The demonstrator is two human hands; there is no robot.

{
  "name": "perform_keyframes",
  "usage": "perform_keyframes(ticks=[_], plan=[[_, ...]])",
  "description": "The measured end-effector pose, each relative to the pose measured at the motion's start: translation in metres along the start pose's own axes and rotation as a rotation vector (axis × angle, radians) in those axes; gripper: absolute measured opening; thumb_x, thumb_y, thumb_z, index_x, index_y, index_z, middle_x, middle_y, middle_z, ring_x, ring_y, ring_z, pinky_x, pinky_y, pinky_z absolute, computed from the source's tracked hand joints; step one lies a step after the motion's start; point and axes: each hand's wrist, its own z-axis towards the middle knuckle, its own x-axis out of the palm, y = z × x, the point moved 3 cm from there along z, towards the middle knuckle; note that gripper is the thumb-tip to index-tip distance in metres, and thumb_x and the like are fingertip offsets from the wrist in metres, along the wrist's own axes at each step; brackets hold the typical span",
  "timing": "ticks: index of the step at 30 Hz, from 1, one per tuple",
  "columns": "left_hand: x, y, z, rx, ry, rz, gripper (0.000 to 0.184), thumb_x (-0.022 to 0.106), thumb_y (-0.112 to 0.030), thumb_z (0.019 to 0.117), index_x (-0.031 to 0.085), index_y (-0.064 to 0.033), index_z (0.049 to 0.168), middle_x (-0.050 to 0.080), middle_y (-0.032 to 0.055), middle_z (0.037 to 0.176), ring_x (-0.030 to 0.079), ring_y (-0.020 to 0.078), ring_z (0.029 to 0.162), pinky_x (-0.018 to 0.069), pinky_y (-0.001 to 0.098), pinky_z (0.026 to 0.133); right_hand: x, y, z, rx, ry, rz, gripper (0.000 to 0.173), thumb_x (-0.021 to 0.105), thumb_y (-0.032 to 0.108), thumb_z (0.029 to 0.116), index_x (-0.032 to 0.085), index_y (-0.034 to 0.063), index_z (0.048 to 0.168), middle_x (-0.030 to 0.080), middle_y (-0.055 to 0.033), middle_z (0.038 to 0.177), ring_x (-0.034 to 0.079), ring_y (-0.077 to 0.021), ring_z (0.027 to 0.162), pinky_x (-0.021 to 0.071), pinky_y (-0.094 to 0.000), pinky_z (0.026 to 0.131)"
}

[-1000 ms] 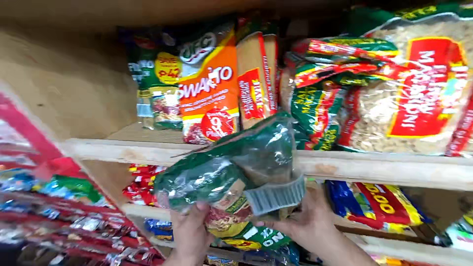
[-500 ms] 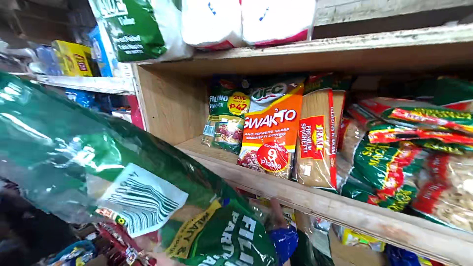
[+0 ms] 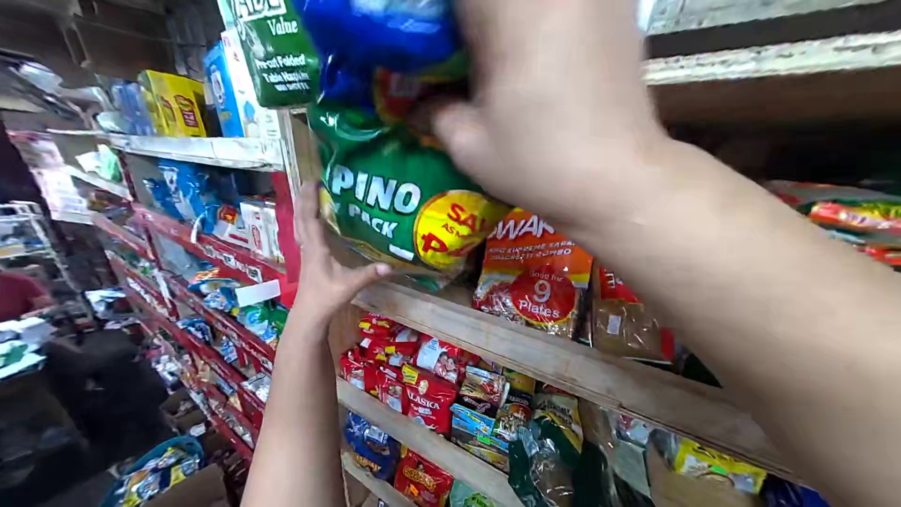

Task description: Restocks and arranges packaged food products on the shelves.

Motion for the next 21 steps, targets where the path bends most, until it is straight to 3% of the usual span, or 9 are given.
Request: perform_keyframes(ticks=[1,3,4,7,11,13,14,18,21], plan=[[0.004,0.002,0.008,0.005,0.093,0.030,0.137,0.082,-0.070,0.0622,0.018,0.0027,0.159,0.030,0.0236,0.161,0.038,0.0274,0.146,0.0376,0.0471,0.117,0.010,0.005,0.009,-0.042,0.114,-0.033,0.034,0.071,0.010,0.0891,0.071,0.0116,0.123,0.073,-0.0129,0.107,0.069,-0.0324,0.100,0.0525,-0.0537,0.081],[0.022,0.009,0.021,-0.009,0.192,-0.054,0.108,0.095,-0.037,0.0530,0.047,0.0052,0.140,0.062,0.0119,0.133,0.058,0.0086,0.123,0.0481,0.0314,0.106,0.034,0.012,0.019,-0.137,0.280,-0.128,0.055,0.063,-0.001,0.0909,0.056,0.0137,0.144,0.065,-0.0201,0.117,0.066,-0.0412,0.102,0.0522,-0.0547,0.079],[0.034,0.019,0.024,-0.034,0.225,-0.136,0.095,0.094,-0.026,0.0529,0.053,0.0066,0.132,0.067,0.0068,0.122,0.061,0.0004,0.114,0.0502,0.0233,0.101,0.048,0.011,0.020,-0.200,0.302,-0.166,0.052,0.058,-0.002,0.0944,0.054,0.0111,0.145,0.065,-0.0226,0.114,0.066,-0.0433,0.099,0.0517,-0.0539,0.077],[0.064,0.047,0.025,-0.231,0.202,-0.402,0.082,0.084,-0.007,0.0648,0.044,0.0040,0.136,0.067,0.0043,0.117,0.066,0.0009,0.103,0.0560,0.0229,0.092,0.091,-0.014,0.020,-0.398,0.228,-0.287,0.031,0.046,-0.002,0.1023,0.062,0.0021,0.129,0.069,-0.0212,0.109,0.068,-0.0394,0.101,0.0509,-0.0497,0.081],[0.085,0.054,0.042,-0.429,0.279,-0.515,0.061,0.076,-0.008,0.0858,0.047,-0.0023,0.139,0.070,0.0070,0.111,0.071,0.0101,0.094,0.0614,0.0300,0.085,0.187,-0.077,0.008,-0.490,-0.191,-0.288,0.028,0.044,0.014,0.1044,0.069,0.0099,0.117,0.066,-0.0153,0.113,0.063,-0.0341,0.110,0.0511,-0.0476,0.090],[0.091,0.052,0.052,-0.478,0.400,-0.526,0.053,0.072,-0.011,0.0927,0.047,-0.0026,0.139,0.070,0.0055,0.108,0.071,0.0086,0.091,0.0612,0.0282,0.083,0.177,-0.081,-0.011,-0.412,0.254,-0.361,0.046,0.040,0.033,0.1103,0.051,0.0082,0.148,0.042,-0.0211,0.158,0.038,-0.0406,0.148,0.0352,-0.0572,0.117],[0.095,0.052,0.056,-0.503,0.440,-0.517,0.049,0.071,-0.014,0.0952,0.048,-0.0034,0.138,0.071,0.0040,0.106,0.071,0.0073,0.089,0.0612,0.0271,0.082,0.183,-0.093,-0.023,-0.424,0.328,-0.310,0.057,0.040,0.044,0.1082,0.046,0.0080,0.152,0.030,-0.0222,0.166,0.024,-0.0429,0.155,0.0237,-0.0630,0.122],[0.126,0.066,0.066,-0.711,0.438,-0.478,0.050,0.071,-0.027,0.0977,0.051,-0.0036,0.137,0.072,0.0113,0.102,0.073,0.0168,0.085,0.0626,0.0368,0.079,0.205,-0.136,-0.075,-0.208,0.461,-0.298,0.073,0.039,0.065,0.1003,0.044,0.0194,0.157,0.030,-0.0176,0.167,0.023,-0.0477,0.154,0.0128,-0.0798,0.116],[0.134,0.064,0.070,-0.829,0.404,-0.424,0.051,0.067,-0.030,0.1000,0.049,-0.0029,0.139,0.071,0.0141,0.105,0.073,0.0185,0.086,0.0622,0.0381,0.080,0.188,-0.133,-0.075,0.304,0.930,-0.228,0.095,0.050,0.078,0.0914,0.015,0.0306,0.167,0.002,-0.0189,0.173,0.002,-0.0566,0.154,0.0098,-0.0872,0.107]])
